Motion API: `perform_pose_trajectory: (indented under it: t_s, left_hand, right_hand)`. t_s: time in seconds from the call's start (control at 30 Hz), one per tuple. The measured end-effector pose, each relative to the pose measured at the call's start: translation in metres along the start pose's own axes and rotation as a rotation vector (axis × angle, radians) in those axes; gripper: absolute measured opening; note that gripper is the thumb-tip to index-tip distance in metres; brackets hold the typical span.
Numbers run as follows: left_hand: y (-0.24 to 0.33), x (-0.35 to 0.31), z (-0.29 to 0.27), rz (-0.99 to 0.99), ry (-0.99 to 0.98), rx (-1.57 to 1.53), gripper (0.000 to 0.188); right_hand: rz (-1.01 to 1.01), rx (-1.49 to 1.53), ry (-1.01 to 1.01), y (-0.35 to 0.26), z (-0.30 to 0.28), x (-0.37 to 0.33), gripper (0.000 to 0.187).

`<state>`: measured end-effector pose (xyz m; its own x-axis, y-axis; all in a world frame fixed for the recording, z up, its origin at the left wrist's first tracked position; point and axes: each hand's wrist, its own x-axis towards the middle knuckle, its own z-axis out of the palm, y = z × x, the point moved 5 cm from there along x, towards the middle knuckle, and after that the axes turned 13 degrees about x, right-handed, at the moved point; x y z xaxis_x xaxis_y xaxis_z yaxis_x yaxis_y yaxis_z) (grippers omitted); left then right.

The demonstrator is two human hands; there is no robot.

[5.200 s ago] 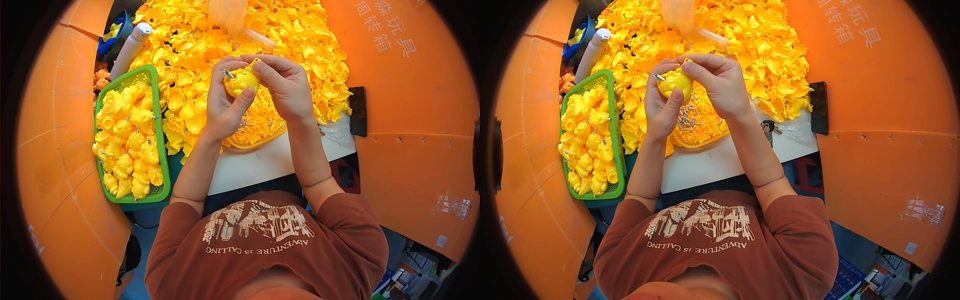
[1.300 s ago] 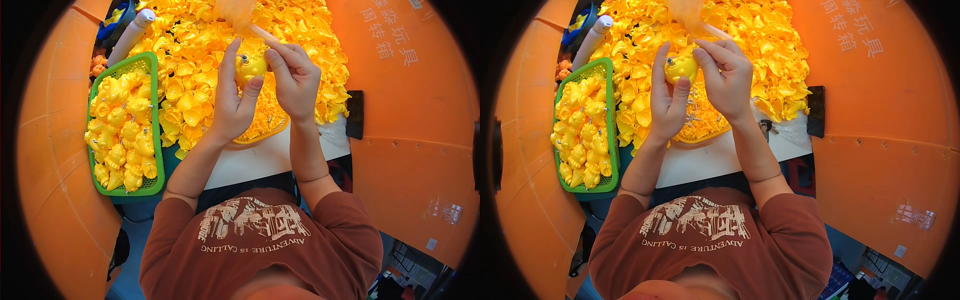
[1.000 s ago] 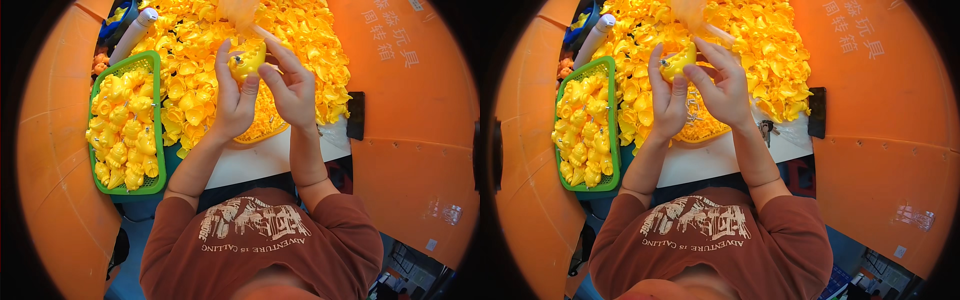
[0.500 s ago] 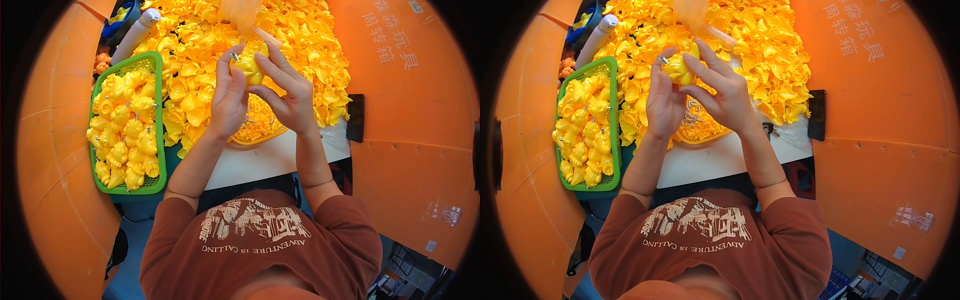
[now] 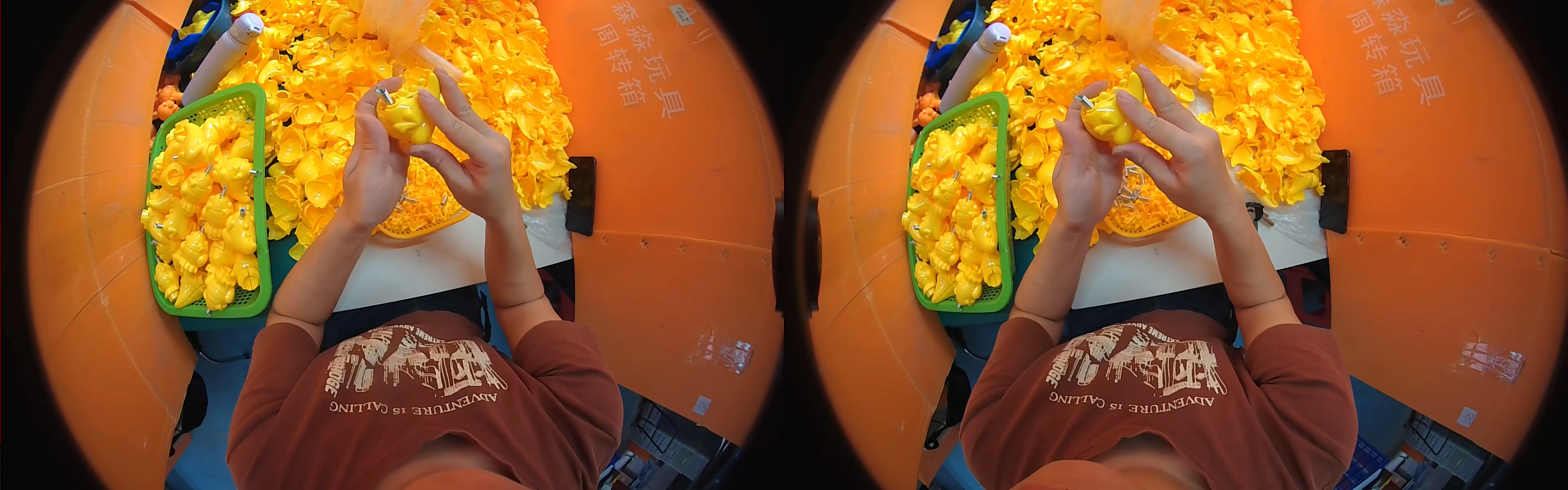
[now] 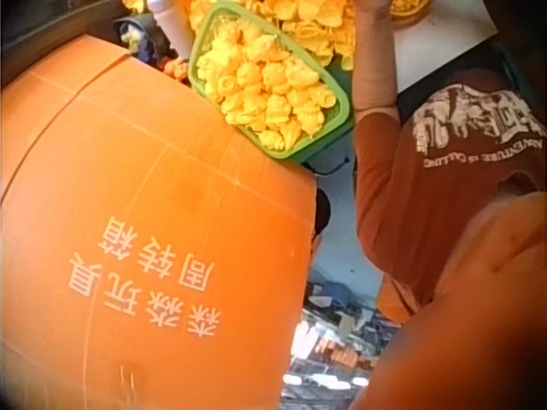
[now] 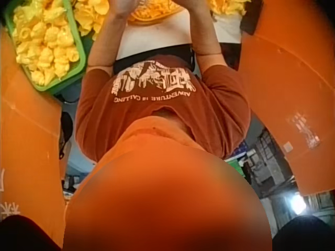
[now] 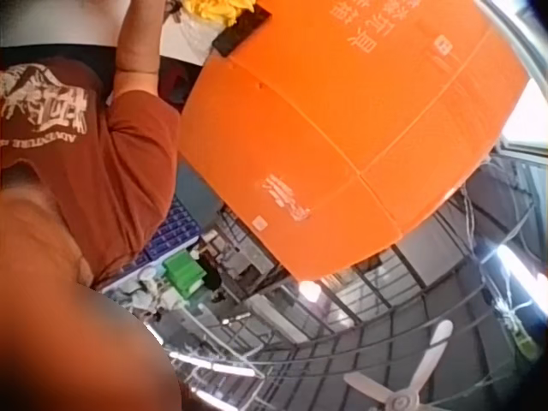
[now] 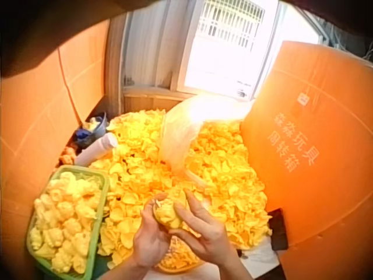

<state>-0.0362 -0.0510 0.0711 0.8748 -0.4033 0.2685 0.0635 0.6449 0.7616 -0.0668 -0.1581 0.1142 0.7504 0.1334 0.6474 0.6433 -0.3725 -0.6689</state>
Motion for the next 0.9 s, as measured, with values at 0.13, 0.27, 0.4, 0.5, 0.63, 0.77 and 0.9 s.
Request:
perform_pose_trajectory:
  t_s: [0.13,0.27,0.4,0.5,0.63,0.77,0.9]
  left_hand:
    - [0.003,0.001,0.004,-0.015,0.031,-0.015,0.060]
    - [0.005,0.001,0.008,-0.019,0.061,0.027,0.063]
    - [0.005,0.002,0.006,-0.032,0.053,-0.011,0.063]
    - [0.004,0.002,0.005,-0.032,0.042,-0.029,0.059]
    - [0.005,-0.002,0.003,-0.002,0.073,0.102,0.049]
    - [0.007,-0.001,0.003,0.063,0.079,0.351,0.040]
    - [0.004,-0.002,0.005,0.089,0.053,0.249,0.041]
  right_hand:
    - [-0.002,0.030,0.024,-0.003,-0.001,0.001,0.052]
    - [0.077,0.063,0.020,-0.003,0.001,0.002,0.050]
    - [0.097,0.097,0.014,-0.002,0.002,0.003,0.048]
    - [0.112,0.134,0.013,-0.001,0.002,0.003,0.048]
    - [0.111,0.138,0.019,-0.001,0.005,0.003,0.048]
    - [0.067,0.164,0.012,-0.001,0.005,0.003,0.049]
    - [0.246,0.989,0.383,0.008,0.005,0.008,0.041]
